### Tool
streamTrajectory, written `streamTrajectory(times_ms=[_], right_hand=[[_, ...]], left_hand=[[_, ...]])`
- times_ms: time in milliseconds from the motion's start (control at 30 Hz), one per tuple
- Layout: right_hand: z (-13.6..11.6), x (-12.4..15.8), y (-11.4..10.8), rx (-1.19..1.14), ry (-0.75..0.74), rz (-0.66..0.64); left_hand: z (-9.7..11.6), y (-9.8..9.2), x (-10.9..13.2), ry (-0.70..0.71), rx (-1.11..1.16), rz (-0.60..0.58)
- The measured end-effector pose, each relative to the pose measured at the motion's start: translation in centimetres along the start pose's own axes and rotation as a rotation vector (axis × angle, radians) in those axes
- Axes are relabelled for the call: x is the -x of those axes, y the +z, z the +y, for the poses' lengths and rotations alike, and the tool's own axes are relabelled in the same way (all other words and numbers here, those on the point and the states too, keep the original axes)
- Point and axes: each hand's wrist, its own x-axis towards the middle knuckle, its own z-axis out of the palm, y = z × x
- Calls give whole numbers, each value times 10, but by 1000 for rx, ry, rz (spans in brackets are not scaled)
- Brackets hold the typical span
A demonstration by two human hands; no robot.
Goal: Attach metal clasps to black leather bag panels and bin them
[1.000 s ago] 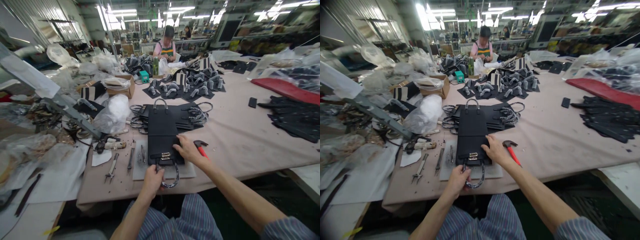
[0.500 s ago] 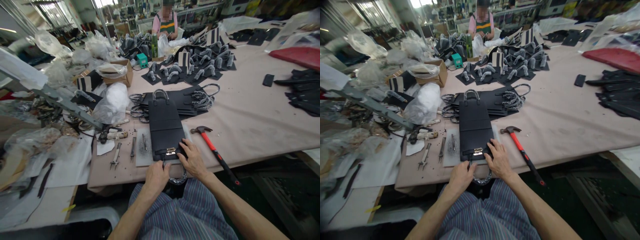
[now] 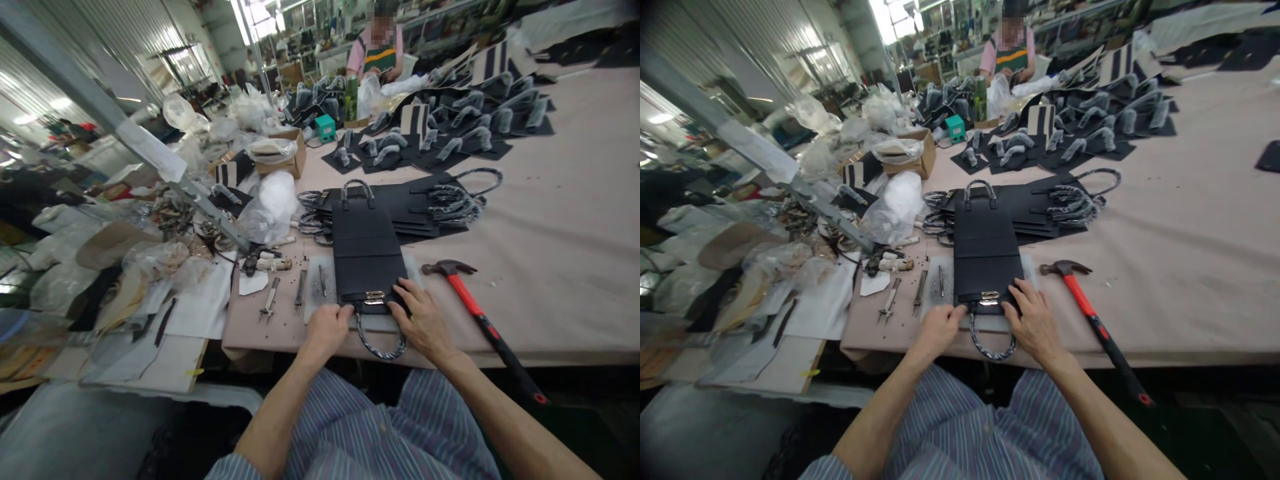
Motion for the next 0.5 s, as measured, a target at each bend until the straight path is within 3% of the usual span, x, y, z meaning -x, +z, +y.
streamTrajectory(times_ms=[100, 167, 333, 500], right_hand=[[6, 0, 0, -69, 12, -10], [14, -1, -4, -136, 8, -46], [32, 2, -25, -337, -59, -204], [27, 8, -28, -350, -48, -176]], left_hand=[[-30, -32, -17, -130, -131, 203], [-53, -52, -31, -201, -245, 242], [-92, -72, -69, -242, -316, 11], [-84, -75, -89, -234, -280, -197]])
